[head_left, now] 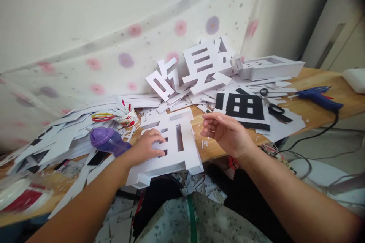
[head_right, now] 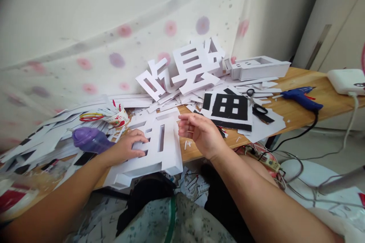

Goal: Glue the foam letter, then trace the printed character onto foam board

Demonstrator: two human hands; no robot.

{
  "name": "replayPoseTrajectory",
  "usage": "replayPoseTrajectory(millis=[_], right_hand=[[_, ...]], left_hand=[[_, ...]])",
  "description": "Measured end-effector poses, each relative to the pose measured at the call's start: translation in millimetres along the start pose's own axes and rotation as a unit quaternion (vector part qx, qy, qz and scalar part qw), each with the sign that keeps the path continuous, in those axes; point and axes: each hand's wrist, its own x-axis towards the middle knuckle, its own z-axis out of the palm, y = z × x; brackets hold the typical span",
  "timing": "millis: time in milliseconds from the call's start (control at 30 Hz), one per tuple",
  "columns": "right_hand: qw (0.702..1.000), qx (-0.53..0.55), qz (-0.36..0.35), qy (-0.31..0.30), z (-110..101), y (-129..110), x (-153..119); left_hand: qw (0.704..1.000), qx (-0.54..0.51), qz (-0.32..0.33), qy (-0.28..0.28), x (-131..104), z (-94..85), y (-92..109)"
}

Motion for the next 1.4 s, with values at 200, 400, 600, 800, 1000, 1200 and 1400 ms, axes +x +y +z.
replayPoseTrajectory(millis=[200,400,600,800,1000,1200,1400], right_hand=[[0.999,-0.028,-0.005,0.034,-5,0,4],[0.993,-0.111,-0.001,0.032,-5,12,6],[0.974,-0.223,0.0,0.028,-3,20,4],[0.766,-0.578,-0.183,-0.213,31,28,0],[0.54,-0.751,-0.163,-0.342,69,48,10],[0.499,-0.787,-0.157,-0.328,75,54,12],[0.461,-0.811,-0.168,-0.319,85,63,10]], left_hand=[[0.998,0.063,-0.022,-0.017,3,-1.6,9],[0.988,0.131,0.012,-0.084,20,-15.1,17],[0.971,0.175,0.041,-0.159,37,-24.4,24],[0.977,0.153,0.037,-0.144,26,-21.4,25],[0.99,0.124,-0.064,-0.027,8,-6.6,18],[0.995,0.073,-0.07,-0.014,6,-1.0,11],[0.998,0.039,-0.048,-0.027,6,-4.4,13]])
